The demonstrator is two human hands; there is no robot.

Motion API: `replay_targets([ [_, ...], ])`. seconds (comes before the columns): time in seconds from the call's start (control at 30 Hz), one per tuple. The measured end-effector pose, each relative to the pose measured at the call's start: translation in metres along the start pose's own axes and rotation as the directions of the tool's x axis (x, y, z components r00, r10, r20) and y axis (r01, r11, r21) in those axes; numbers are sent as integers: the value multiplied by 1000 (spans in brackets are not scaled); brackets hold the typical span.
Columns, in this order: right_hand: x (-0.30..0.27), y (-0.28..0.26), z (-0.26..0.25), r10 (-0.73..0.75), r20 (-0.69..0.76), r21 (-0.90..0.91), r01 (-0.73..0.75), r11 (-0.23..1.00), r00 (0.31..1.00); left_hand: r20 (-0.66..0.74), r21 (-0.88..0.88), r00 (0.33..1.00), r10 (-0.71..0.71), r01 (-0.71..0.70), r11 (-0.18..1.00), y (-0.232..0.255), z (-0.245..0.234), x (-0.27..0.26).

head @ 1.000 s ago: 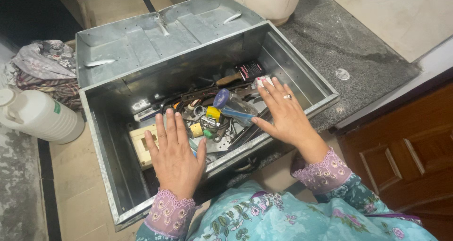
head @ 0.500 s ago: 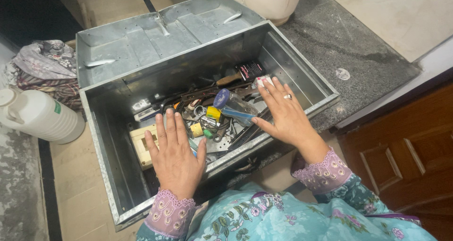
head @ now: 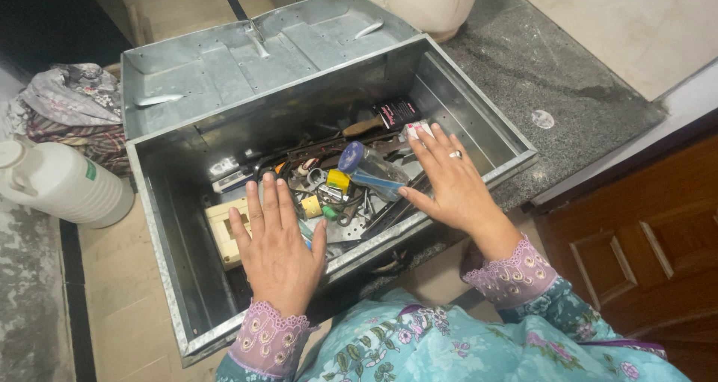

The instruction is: The person repeatedly reaches into a metal toolbox, picks up various tools and small items, and places them on the countertop. The person handles items one at a time, including a small jar, a screwdriver, a wrench, and a tape measure, arranging them on the counter.

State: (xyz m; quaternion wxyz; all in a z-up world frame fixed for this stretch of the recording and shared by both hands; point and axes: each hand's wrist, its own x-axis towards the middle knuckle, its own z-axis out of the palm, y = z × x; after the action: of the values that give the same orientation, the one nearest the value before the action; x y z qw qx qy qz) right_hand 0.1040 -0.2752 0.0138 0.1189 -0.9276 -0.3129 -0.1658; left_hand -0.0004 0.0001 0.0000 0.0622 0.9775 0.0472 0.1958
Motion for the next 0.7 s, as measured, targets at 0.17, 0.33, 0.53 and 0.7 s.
replay_targets([
  [0.17,0,-1,-1,1,1,0,-1,1000,1000,-5,2,1000,1,-1,1000,0,1,0],
  [0.33,0,0,0,8,8,-6,-8,1000,1000,-4,-1,1000,2,-2,1000,0,1,-1],
  [0.53,0,2,1,-1,14,-28,2,1000,1000,9,23,1000,5,-5,1000,0,-1,1],
  [0.7,8,2,-3,-15,52,-70,19,997,999,19,37,1000,5,-6,999,5,-9,4],
])
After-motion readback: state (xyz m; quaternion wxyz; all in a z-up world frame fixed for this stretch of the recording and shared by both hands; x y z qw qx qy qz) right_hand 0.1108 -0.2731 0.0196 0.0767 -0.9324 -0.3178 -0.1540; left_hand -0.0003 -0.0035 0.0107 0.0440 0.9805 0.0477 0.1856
